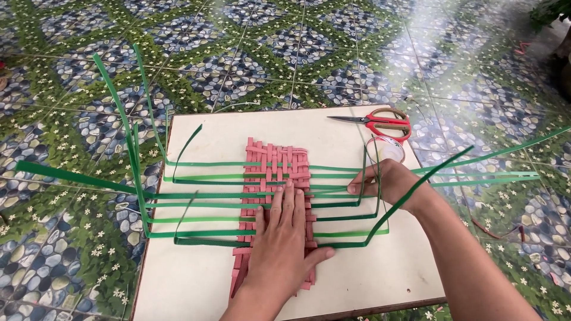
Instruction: Weaving green plastic strips into a pink base to create a woven mat or bag component.
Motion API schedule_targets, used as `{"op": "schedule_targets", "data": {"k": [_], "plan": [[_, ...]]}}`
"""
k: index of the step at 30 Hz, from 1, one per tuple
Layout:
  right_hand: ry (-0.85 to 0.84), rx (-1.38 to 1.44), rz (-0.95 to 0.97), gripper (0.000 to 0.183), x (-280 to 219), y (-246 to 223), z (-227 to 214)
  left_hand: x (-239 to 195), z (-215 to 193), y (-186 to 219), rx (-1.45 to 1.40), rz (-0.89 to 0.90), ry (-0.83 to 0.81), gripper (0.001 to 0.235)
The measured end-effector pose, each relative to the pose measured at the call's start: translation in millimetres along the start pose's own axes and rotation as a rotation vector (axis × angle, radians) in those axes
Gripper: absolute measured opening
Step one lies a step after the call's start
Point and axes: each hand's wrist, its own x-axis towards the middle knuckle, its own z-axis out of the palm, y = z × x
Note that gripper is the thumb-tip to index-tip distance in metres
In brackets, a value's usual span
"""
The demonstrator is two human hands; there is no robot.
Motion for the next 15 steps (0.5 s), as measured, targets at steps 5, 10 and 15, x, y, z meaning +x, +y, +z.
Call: {"op": "schedule_targets", "data": {"k": [5,10,15], "plan": [[0.007,0.231,0.021,0.008,18,22,0,1,9,5,0.024,-0.041,0.022,0.108],[0.034,0.074,0.053,0.008,11,9,1,-1,21,6,0.121,-0.062,0.115,0.101],[0.008,0.141,0.018,0.016,3,3,3,-1,27,7,0.111,-0.075,0.101,0.098]]}}
